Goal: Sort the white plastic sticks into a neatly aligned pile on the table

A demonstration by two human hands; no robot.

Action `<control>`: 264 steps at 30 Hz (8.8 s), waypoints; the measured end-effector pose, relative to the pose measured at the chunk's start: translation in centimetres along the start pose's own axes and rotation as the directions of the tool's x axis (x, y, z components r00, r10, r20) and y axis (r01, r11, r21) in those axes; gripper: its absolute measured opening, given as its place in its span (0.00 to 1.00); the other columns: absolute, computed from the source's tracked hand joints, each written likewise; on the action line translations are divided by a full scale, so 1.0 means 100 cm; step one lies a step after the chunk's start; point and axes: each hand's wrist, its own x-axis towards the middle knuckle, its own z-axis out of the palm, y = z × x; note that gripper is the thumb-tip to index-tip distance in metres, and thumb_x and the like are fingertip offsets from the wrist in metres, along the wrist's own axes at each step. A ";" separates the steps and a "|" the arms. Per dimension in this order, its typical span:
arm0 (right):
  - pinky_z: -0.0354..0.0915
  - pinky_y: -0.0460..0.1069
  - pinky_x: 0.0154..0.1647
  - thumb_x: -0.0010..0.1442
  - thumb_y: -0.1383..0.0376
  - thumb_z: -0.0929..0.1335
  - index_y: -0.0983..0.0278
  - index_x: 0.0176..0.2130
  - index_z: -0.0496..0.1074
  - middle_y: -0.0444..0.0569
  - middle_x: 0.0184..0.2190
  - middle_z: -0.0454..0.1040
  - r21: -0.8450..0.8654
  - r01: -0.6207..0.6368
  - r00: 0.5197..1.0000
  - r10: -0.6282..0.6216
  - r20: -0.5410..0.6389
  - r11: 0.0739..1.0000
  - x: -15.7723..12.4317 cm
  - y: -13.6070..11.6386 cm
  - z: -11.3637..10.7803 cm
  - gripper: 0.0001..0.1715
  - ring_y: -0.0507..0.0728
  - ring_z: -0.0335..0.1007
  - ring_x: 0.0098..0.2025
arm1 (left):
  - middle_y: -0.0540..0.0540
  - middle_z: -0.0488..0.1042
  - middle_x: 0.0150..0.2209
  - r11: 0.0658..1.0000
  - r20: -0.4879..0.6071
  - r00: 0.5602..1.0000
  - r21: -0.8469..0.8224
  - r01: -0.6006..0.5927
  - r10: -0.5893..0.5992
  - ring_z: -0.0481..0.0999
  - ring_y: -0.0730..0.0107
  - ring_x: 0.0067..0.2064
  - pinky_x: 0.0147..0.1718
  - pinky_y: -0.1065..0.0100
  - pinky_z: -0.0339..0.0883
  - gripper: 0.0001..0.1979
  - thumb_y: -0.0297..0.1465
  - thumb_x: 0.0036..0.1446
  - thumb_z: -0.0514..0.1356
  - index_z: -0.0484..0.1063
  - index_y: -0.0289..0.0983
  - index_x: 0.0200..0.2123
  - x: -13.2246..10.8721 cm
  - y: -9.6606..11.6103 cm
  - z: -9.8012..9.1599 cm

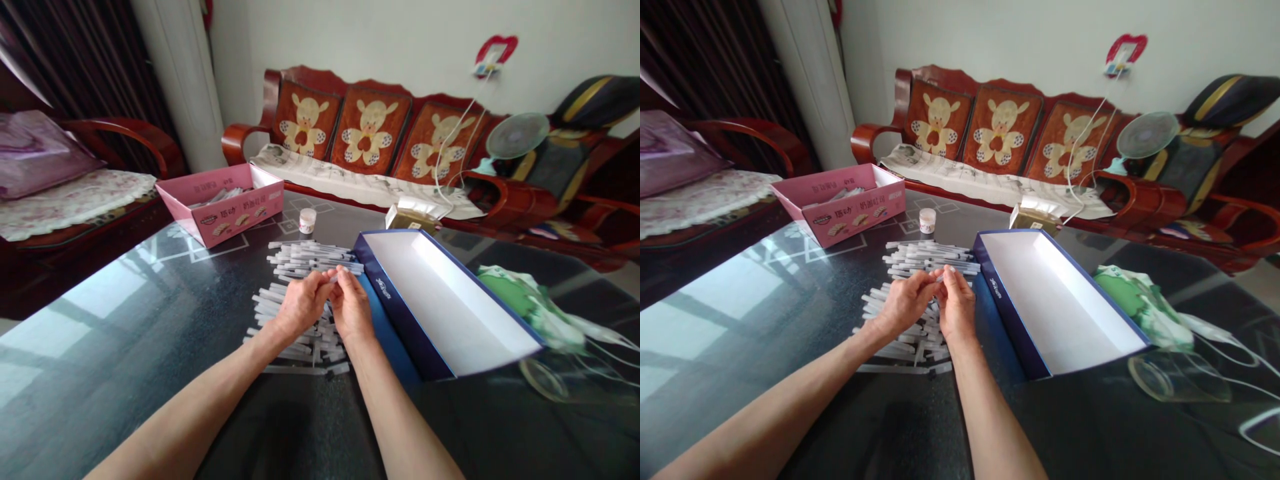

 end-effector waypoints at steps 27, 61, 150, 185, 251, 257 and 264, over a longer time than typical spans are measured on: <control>0.71 0.47 0.34 0.47 0.61 0.75 0.62 0.33 0.74 0.44 0.30 0.79 0.070 -0.044 0.999 0.045 -0.019 0.997 -0.001 -0.001 -0.001 0.13 0.53 0.76 0.35 | 0.53 0.67 0.18 0.965 0.150 0.981 -0.213 0.152 -0.122 0.65 0.78 0.17 0.17 0.75 0.55 0.15 0.41 0.56 0.56 0.67 0.36 0.26 0.001 -0.003 0.001; 0.71 0.52 0.40 0.53 0.54 0.71 0.58 0.44 0.73 0.47 0.45 0.78 -0.116 -0.047 0.992 0.060 0.108 0.992 0.000 -0.008 -0.007 0.19 0.57 0.74 0.46 | 0.52 0.68 0.22 0.996 0.206 0.978 -0.090 0.019 0.000 0.66 0.76 0.22 0.22 0.74 0.57 0.14 0.42 0.58 0.55 0.69 0.37 0.31 0.012 -0.013 -0.020; 0.64 0.49 0.40 0.54 0.68 0.67 0.62 0.35 0.72 0.47 0.32 0.73 -0.794 0.601 0.774 -0.318 0.547 0.096 0.008 -0.018 -0.033 0.06 0.55 0.70 0.34 | 0.45 0.79 0.36 0.963 -0.107 0.991 0.266 -0.054 0.085 0.77 0.63 0.39 0.39 0.67 0.66 0.16 0.42 0.58 0.55 0.76 0.39 0.40 0.028 -0.041 -0.041; 0.67 0.47 0.33 0.55 0.55 0.67 0.64 0.31 0.75 0.46 0.28 0.77 -0.760 0.379 0.925 -0.217 0.311 0.527 0.008 -0.009 -0.028 0.14 0.55 0.72 0.31 | 0.47 0.71 0.29 0.580 0.219 0.824 0.618 -0.531 0.522 0.67 0.68 0.32 0.35 0.66 0.57 0.15 0.37 0.65 0.49 0.73 0.38 0.39 0.016 -0.035 -0.028; 0.65 0.49 0.41 0.57 0.61 0.65 0.63 0.37 0.73 0.48 0.35 0.76 -0.790 0.501 0.863 -0.276 0.423 0.354 0.012 -0.006 -0.034 0.10 0.56 0.72 0.38 | 0.48 0.70 0.26 0.535 0.264 0.825 0.655 -0.534 0.500 0.67 0.67 0.31 0.34 0.66 0.55 0.16 0.38 0.65 0.48 0.73 0.38 0.37 0.018 -0.036 -0.026; 0.64 0.48 0.38 0.62 0.56 0.61 0.62 0.31 0.72 0.48 0.30 0.75 -0.824 0.462 0.883 -0.260 0.391 0.328 0.013 -0.007 -0.036 0.17 0.56 0.70 0.35 | 0.48 0.70 0.26 0.524 0.265 0.819 0.660 -0.539 0.509 0.67 0.67 0.31 0.34 0.65 0.54 0.16 0.38 0.65 0.48 0.73 0.38 0.37 0.018 -0.036 -0.026; 0.64 0.48 0.41 0.60 0.60 0.63 0.62 0.34 0.72 0.48 0.33 0.75 -0.795 0.525 0.847 -0.275 0.455 0.303 0.013 -0.007 -0.034 0.12 0.56 0.70 0.38 | 0.48 0.70 0.26 0.528 0.274 0.819 0.653 -0.543 0.503 0.67 0.67 0.31 0.34 0.65 0.55 0.15 0.38 0.65 0.48 0.73 0.39 0.37 0.018 -0.036 -0.027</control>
